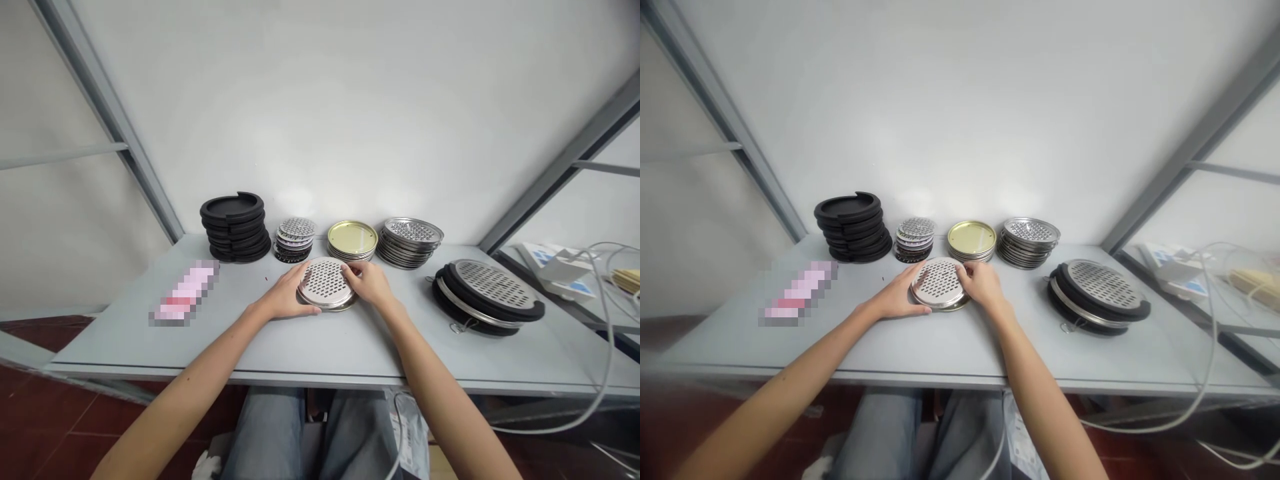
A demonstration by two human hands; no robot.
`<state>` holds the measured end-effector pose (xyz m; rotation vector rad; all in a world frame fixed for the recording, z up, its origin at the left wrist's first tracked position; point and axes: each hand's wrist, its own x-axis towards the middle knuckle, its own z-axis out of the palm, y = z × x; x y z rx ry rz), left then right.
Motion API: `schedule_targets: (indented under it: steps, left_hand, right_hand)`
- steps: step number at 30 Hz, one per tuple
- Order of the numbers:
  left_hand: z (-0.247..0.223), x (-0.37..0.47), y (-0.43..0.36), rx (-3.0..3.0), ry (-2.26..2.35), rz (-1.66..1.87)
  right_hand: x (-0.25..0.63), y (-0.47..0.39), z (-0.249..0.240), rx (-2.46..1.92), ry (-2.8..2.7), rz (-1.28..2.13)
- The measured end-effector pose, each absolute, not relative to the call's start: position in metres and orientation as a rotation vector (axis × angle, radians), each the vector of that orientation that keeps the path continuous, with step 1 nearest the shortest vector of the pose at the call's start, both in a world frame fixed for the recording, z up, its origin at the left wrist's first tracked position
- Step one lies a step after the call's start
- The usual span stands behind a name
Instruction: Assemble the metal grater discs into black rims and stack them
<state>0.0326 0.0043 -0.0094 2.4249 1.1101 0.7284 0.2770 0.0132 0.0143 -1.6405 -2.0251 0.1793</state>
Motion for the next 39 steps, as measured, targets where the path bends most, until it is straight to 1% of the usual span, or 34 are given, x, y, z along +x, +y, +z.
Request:
schedule_targets:
  steps: [5, 11, 23, 30, 35, 39]
  left_hand:
    - [-0.012, 0.040, 0.003, 2.428, 1.135, 0.698]
    - [-0.014, 0.046, 0.002, 2.455, 1.178, 0.656]
    - [-0.019, 0.049, 0.002, 2.471, 1.197, 0.659]
    - [-0.017, 0.047, 0.001, 2.434, 1.199, 0.667]
    - [-0.012, 0.044, -0.001, 2.414, 1.292, 0.550]
    - [-0.010, 0.042, -0.002, 2.384, 1.298, 0.526]
  right_hand:
    - [0.276, 0.012, 0.012, -1.810, -1.972, 0.091]
    - [0.275, 0.014, 0.008, -1.876, -1.904, 0.041]
    - [0.273, 0.020, -0.005, -1.866, -1.891, 0.152]
    - [0.274, 0.020, -0.004, -1.835, -1.889, 0.286]
    - [0.274, 0.021, -0.004, -1.723, -1.911, 0.348]
    - [0.272, 0.022, -0.006, -1.731, -1.919, 0.334]
